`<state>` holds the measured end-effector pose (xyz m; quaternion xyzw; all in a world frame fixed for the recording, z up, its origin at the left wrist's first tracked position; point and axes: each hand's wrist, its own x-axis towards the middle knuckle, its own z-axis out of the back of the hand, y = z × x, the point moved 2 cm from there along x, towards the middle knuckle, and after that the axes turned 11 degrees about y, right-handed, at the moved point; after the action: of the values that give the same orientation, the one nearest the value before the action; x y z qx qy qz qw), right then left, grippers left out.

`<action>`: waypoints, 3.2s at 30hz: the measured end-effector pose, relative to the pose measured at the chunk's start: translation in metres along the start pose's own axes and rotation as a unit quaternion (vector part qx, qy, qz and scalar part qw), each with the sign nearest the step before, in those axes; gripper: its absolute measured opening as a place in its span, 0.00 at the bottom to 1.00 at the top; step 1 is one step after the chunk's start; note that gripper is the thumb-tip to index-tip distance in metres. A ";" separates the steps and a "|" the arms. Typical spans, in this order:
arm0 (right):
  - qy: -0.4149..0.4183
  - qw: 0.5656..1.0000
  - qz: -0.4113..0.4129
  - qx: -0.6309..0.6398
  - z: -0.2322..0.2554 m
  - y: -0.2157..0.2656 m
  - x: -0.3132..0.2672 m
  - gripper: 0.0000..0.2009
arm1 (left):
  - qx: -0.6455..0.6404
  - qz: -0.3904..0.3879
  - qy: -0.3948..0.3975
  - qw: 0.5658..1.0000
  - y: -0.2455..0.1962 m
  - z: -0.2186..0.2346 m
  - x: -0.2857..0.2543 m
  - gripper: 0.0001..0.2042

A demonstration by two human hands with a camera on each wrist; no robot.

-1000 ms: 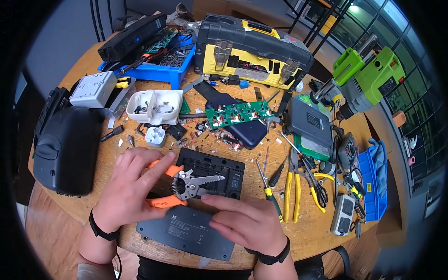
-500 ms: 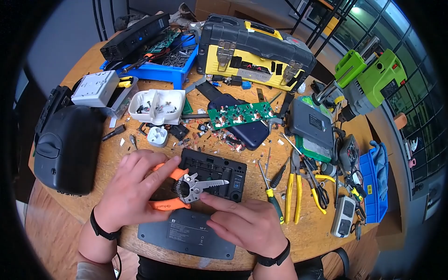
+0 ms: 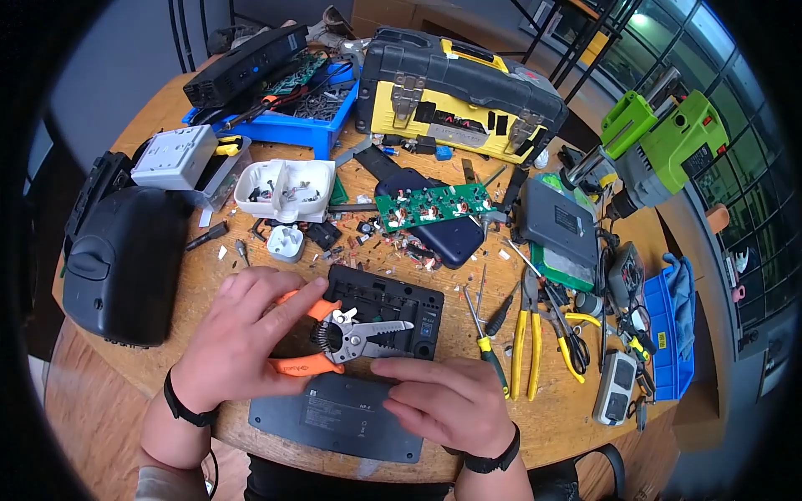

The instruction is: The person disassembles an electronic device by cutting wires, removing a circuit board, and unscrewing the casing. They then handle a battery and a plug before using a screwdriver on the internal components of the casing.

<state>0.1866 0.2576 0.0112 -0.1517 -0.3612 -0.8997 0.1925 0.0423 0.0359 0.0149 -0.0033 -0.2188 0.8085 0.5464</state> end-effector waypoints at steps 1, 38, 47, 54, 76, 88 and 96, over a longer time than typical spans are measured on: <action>0.000 1.000 0.000 0.001 0.000 0.000 0.000 0.08 | 0.000 0.000 0.001 1.000 0.000 0.000 0.000 0.44; -0.034 0.994 -0.095 0.046 0.002 -0.018 -0.005 0.08 | -0.082 0.072 -0.057 0.992 0.014 -0.001 0.001 0.48; 0.012 0.990 -0.136 0.043 -0.001 -0.015 -0.002 0.11 | -0.078 0.068 -0.053 0.993 0.013 0.001 0.002 0.47; 0.020 0.989 -0.140 0.049 -0.003 -0.016 -0.002 0.08 | -0.072 0.058 -0.064 0.994 0.014 0.000 0.002 0.48; -0.066 0.979 -0.180 0.072 0.002 -0.020 -0.009 0.05 | -0.067 0.050 -0.061 0.995 0.012 0.004 0.002 0.44; -0.095 0.972 -0.187 0.107 -0.003 -0.031 -0.009 0.11 | -0.092 0.081 -0.072 0.990 0.012 0.004 0.001 0.41; -0.104 0.967 -0.196 0.124 0.001 -0.045 -0.012 0.15 | -0.055 0.095 -0.049 0.993 -0.002 0.017 0.003 0.44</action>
<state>0.1771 0.2910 -0.0192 -0.1460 -0.5104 -0.8474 -0.0089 0.0388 0.0337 0.0315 -0.0142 -0.2881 0.8427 0.4546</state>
